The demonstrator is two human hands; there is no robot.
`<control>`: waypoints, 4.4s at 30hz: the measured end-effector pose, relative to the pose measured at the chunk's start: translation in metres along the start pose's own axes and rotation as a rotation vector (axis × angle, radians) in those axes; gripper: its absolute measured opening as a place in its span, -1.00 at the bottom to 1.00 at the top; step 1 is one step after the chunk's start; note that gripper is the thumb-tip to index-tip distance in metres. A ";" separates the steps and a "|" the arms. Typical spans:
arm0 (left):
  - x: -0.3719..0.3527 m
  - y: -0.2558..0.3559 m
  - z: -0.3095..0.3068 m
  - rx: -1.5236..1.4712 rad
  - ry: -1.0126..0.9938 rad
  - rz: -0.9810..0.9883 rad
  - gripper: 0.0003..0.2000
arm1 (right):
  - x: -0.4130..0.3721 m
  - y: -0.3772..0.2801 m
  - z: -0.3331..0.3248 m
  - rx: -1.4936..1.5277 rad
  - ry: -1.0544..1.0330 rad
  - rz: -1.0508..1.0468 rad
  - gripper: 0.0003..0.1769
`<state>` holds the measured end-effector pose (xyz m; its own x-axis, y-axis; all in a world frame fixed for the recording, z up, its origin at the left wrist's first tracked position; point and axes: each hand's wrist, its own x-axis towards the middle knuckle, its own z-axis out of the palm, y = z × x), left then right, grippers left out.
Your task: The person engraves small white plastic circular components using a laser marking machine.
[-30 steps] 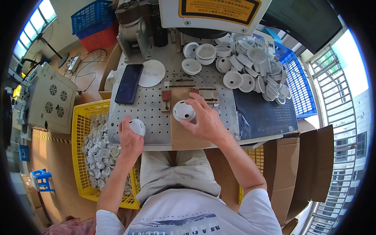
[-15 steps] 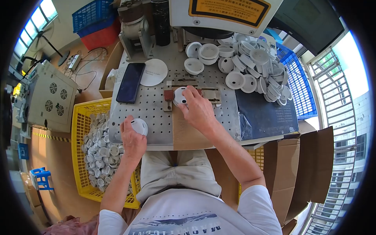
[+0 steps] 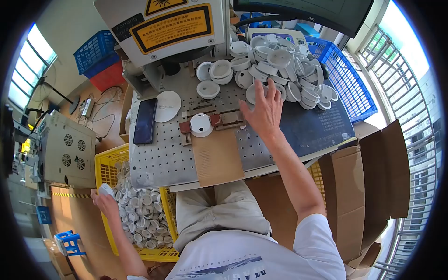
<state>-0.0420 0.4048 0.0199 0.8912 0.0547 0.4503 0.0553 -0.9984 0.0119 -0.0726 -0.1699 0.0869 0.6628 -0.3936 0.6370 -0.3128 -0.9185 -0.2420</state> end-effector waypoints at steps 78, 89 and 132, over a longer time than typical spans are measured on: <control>-0.008 0.224 -0.010 -0.579 -0.048 0.598 -0.88 | -0.047 -0.076 -0.025 0.437 -0.544 -0.462 -0.61; -0.008 0.223 -0.009 -0.663 -0.097 0.520 -0.87 | -0.029 -0.094 0.003 0.368 -0.658 -0.364 -0.60; -0.010 0.202 -0.012 -0.872 -0.090 0.403 -0.54 | -0.025 0.055 -0.043 0.335 -0.523 0.361 -0.66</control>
<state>-0.0450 0.2020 0.0291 0.8032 -0.3301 0.4958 -0.5840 -0.6001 0.5466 -0.1356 -0.2086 0.0889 0.8225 -0.5655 0.0608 -0.4044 -0.6567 -0.6365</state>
